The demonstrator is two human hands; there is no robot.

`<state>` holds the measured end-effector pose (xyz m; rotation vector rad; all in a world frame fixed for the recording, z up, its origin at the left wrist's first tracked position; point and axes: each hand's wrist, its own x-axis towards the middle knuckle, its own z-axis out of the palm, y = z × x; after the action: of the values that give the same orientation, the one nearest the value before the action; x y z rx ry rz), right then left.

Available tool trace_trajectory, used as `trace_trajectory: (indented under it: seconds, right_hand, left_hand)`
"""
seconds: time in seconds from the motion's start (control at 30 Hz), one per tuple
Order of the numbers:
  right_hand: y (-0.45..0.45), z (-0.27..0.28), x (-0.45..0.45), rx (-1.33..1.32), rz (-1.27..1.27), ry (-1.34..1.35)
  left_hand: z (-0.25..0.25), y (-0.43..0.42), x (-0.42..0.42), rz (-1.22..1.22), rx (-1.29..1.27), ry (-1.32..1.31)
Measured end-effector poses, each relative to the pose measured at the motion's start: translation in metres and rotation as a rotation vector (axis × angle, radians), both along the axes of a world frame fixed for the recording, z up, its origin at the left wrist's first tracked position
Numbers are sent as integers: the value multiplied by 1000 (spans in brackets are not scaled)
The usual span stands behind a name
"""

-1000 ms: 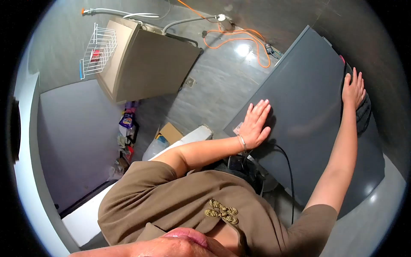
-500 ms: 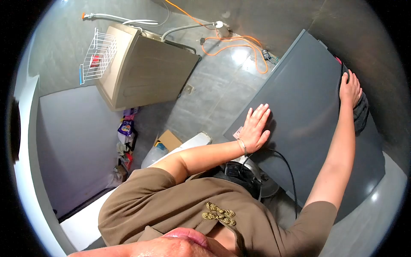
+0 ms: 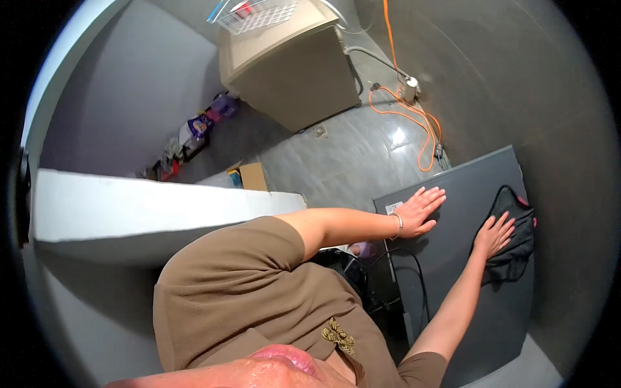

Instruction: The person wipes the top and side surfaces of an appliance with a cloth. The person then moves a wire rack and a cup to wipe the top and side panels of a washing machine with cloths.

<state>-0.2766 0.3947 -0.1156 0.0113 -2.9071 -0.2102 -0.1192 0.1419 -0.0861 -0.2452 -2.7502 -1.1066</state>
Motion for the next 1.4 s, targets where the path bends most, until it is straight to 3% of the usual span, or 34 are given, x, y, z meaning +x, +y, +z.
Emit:
trace_trajectory:
  seconds: [0.27,0.47,0.5,0.6,0.73,0.8,1.03,1.13,1.17,1.2,1.23,1.33,1.4]
  right_hand:
    - [-21,-7,109,-73,275,11]
    - [-19,11,198,-123,494,-110]
    - [-15,12,211,-120,528,-133]
    - [-2,14,235,-116,602,-183]
    - [-7,18,239,-121,607,-235]
    - [-12,15,236,-103,610,-227]
    - [-36,8,213,-124,622,-137]
    - [-65,53,199,-105,540,-202]
    - [-70,59,197,-93,518,-178]
    - [-75,68,192,-102,473,-198]
    - [-79,73,190,-124,435,-194]
    - [-100,86,173,-138,317,-123]
    - [-125,95,139,-118,229,-95]
  left_hand:
    - [-10,2,6,43,92,55]
    - [-33,-8,-4,47,344,95]
    - [-33,-12,-6,57,302,62]
    - [-24,-38,0,158,-232,-14]
    - [-23,-66,7,186,-223,-235]
    - [-27,-68,3,98,84,-319]
    - [-22,-71,-5,122,252,-271]
    - [6,-79,-16,128,379,-442]
    - [11,-75,-14,198,422,-375]
    - [22,-83,-19,91,515,-481]
    - [-5,-83,-31,13,475,-571]
    - [-12,-86,-20,151,1175,-708]
    - [18,-104,-28,180,1340,-847]
